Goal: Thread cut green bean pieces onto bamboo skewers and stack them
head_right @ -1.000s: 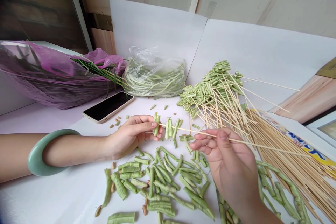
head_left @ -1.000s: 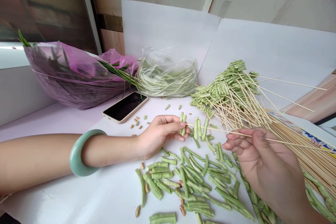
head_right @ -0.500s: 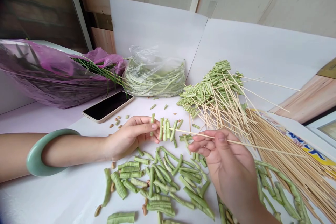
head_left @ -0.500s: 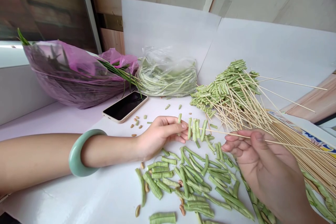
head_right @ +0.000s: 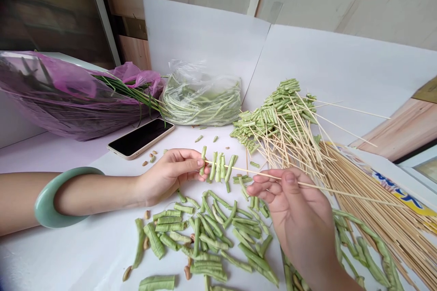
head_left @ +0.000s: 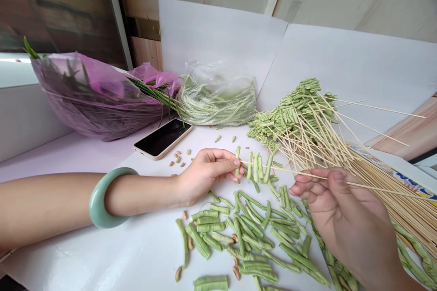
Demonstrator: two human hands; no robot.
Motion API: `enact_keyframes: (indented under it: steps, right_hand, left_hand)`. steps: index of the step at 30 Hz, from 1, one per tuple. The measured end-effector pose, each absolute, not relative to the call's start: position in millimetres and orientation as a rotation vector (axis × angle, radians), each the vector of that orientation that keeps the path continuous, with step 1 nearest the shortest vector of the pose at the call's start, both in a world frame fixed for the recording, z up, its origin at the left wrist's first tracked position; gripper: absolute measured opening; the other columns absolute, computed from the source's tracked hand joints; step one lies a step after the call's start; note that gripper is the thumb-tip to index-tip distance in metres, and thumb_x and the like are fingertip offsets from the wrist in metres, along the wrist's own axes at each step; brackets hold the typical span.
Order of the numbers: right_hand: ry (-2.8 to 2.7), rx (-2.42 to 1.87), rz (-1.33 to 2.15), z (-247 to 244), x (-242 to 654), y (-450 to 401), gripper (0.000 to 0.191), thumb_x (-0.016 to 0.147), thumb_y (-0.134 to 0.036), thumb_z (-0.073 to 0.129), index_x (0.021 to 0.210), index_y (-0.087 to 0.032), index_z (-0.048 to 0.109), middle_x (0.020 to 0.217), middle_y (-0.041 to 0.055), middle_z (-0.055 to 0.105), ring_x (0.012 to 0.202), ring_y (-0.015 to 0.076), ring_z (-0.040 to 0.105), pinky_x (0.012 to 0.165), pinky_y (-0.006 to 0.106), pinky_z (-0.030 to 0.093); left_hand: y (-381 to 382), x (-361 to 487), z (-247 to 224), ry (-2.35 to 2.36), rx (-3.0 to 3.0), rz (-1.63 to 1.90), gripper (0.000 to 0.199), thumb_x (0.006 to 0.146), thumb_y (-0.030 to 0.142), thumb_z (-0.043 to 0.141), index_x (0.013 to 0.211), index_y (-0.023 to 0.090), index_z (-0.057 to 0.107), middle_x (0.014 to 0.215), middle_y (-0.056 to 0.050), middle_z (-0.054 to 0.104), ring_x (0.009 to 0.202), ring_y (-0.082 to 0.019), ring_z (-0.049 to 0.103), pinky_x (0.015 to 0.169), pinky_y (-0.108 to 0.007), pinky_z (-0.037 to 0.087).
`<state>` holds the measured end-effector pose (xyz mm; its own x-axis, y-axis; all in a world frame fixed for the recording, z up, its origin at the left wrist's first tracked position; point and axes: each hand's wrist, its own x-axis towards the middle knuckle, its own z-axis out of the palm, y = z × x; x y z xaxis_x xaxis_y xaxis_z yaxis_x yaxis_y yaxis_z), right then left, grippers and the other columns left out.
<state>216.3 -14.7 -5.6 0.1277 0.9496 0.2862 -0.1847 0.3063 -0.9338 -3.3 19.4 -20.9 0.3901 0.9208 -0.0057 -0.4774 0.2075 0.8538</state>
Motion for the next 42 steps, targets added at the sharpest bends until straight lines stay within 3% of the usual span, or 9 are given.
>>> enact_keyframes:
  steps: [5,15,21,26,29,36,42]
  right_hand:
    - [-1.167,-0.914,1.049,-5.1,212.9,-18.4,0.012,0.080,-0.038,0.068,0.077,-0.027,0.072,0.071,0.0035,0.072,0.061,0.0175,0.068,0.064,0.032,0.060]
    - [-1.110,-0.930,1.066,-7.7,212.7,-11.9,0.013,0.079,-0.037,0.068,0.078,-0.025,0.072,0.071,0.0041,0.072,0.062,0.0172,0.068,0.063,0.030,0.060]
    - [-1.048,-0.929,0.886,4.8,225.6,-0.2,0.021,0.072,-0.039,0.074,0.072,-0.018,0.070,0.064,0.0049,0.069,0.058,0.0171,0.066,0.060,0.032,0.059]
    - [-1.000,-0.918,0.801,15.9,239.8,13.5,0.025,0.068,-0.040,0.077,0.067,-0.018,0.067,0.057,0.0028,0.064,0.055,0.0140,0.061,0.051,0.025,0.055]
    - [-0.997,-0.933,0.795,19.1,244.0,17.3,0.031,0.061,-0.043,0.081,0.064,-0.017,0.065,0.054,0.0015,0.061,0.052,0.0127,0.057,0.045,0.022,0.051]
    - [-1.052,-0.976,0.780,19.9,242.8,14.1,0.040,0.055,-0.050,0.084,0.063,-0.018,0.060,0.054,0.0006,0.060,0.047,0.0117,0.053,0.038,0.021,0.044]
    - [-1.184,-0.959,0.741,19.1,242.3,8.3,0.035,0.066,-0.050,0.077,0.066,-0.019,0.060,0.054,-0.0002,0.060,0.044,0.0113,0.052,0.041,0.023,0.045]
  left_hand:
    - [18.3,-4.4,-23.2,0.633,0.923,1.036,0.019,0.066,0.025,0.080,0.071,0.010,0.069,0.066,-0.003,0.068,0.061,-0.010,0.062,0.071,-0.026,0.050]
    - [20.2,-2.9,-23.3,0.613,0.917,1.027,0.020,0.068,0.026,0.078,0.072,0.010,0.066,0.067,-0.003,0.066,0.063,-0.011,0.062,0.071,-0.026,0.049]
    - [21.2,-1.8,-21.8,0.687,0.940,1.093,0.019,0.073,0.023,0.070,0.086,0.011,0.064,0.081,-0.006,0.065,0.077,-0.015,0.060,0.072,-0.029,0.047]
    - [23.9,-4.1,-20.1,0.808,1.304,1.081,0.013,0.072,0.011,0.063,0.084,0.013,0.060,0.083,-0.004,0.059,0.080,-0.015,0.056,0.071,-0.028,0.044]
    - [22.9,-7.5,-18.6,0.908,1.634,0.988,0.021,0.072,0.004,0.053,0.090,0.014,0.059,0.091,-0.005,0.061,0.086,-0.017,0.057,0.074,-0.029,0.044]
    - [14.5,-8.4,-14.6,0.756,2.373,0.648,0.033,0.079,0.009,0.055,0.111,0.013,0.062,0.108,-0.010,0.067,0.105,-0.022,0.056,0.097,-0.037,0.041]
    - [12.7,-7.5,-14.8,0.702,2.486,0.608,0.028,0.079,0.006,0.052,0.102,0.011,0.067,0.092,-0.009,0.067,0.091,-0.020,0.059,0.087,-0.031,0.047]
